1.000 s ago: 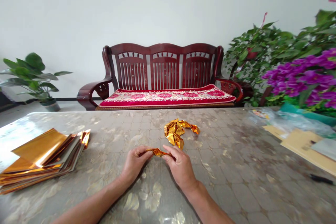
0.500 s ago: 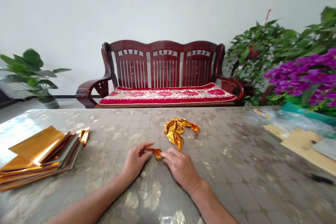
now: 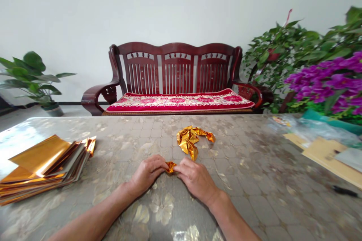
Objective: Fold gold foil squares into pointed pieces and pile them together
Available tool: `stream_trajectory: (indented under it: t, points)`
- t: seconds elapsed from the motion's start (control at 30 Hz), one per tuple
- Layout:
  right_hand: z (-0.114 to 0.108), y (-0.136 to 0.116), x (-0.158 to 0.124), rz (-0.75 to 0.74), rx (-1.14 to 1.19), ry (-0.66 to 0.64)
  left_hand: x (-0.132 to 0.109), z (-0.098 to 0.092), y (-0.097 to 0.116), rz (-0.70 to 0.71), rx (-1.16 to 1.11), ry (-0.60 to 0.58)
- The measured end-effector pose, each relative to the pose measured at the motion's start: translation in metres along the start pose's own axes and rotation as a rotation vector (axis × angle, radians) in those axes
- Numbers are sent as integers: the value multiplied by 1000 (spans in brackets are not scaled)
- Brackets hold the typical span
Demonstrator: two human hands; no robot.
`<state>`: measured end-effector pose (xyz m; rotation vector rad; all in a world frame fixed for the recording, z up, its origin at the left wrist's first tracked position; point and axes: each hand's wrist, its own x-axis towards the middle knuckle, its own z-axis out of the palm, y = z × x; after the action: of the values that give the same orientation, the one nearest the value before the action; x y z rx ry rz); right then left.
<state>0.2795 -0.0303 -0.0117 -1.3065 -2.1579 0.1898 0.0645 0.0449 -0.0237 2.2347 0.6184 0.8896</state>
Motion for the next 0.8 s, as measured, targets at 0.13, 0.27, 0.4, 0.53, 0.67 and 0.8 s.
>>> stream_trajectory:
  t: [0.13,0.27,0.4,0.53,0.67,0.8]
  points:
    - [-3,2,1,-20,15,34,-1,0,-1,-1,39,20]
    - [0,3,4,-13,16,50,-3,1,-3,-26,93,10]
    - [4,2,5,30,-4,37,-4,3,-8,-35,100,29]
    - [4,1,1,36,21,75,-4,4,-10,-24,83,68]
    - [4,3,-2,-3,72,183,-3,4,-10,-16,83,78]
    - [4,5,-2,-12,60,222,-3,3,-9,1,83,82]
